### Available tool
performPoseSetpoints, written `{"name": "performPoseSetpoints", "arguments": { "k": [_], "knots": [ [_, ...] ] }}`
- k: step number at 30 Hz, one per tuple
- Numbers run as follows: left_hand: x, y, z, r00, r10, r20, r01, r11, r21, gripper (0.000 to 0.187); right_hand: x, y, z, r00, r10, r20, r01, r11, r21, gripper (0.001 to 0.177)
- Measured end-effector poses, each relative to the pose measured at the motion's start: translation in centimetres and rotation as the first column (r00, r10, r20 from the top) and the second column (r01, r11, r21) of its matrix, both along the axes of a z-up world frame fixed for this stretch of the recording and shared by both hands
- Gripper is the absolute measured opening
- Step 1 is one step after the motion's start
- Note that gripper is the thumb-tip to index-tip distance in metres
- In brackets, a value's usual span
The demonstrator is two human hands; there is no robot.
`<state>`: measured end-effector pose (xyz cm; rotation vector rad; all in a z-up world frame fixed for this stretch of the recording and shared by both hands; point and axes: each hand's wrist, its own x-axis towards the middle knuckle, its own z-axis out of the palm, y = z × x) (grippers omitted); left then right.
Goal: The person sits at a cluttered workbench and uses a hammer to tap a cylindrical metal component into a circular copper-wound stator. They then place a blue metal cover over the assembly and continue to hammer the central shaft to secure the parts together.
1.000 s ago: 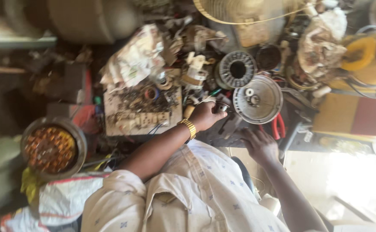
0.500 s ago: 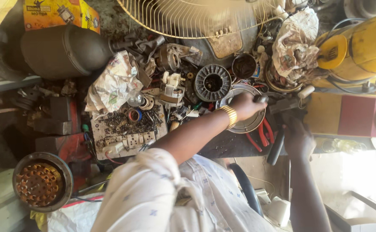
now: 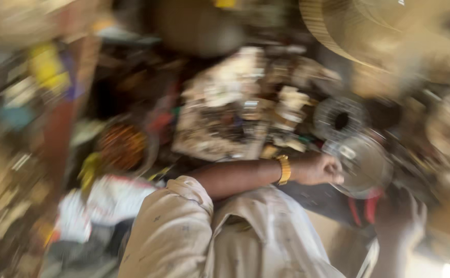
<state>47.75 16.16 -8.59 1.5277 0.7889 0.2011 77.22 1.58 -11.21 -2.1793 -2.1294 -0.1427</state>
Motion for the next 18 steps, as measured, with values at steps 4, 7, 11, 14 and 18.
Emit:
{"name": "performPoseSetpoints", "arguments": {
  "k": [4,7,11,14,18],
  "knots": [
    [-14.6,-3.2,5.8,0.947,0.305,0.101,-0.305,0.952,-0.014,0.047,-11.7,5.6,6.5,0.827,0.225,-0.515,-0.209,0.974,0.091,0.026],
    [-25.8,-7.6,8.5,0.805,0.571,0.163,-0.589,0.803,0.095,0.04,-23.2,10.1,9.8,0.66,0.436,-0.612,-0.491,0.867,0.088,0.034],
    [-36.8,-17.1,10.9,0.375,0.876,0.303,-0.913,0.292,0.283,0.02,-37.9,12.5,13.7,0.394,0.662,-0.638,-0.796,0.592,0.123,0.044],
    [-41.1,-21.2,10.6,-0.155,0.815,0.558,-0.934,-0.305,0.186,0.018,-47.2,14.0,14.9,0.26,0.737,-0.623,-0.895,0.427,0.131,0.061],
    [-45.7,-22.8,9.2,-0.351,0.87,0.345,-0.834,-0.459,0.308,0.037,-56.5,15.6,14.7,0.301,0.548,-0.781,-0.894,0.446,-0.032,0.066]
  ]
}}
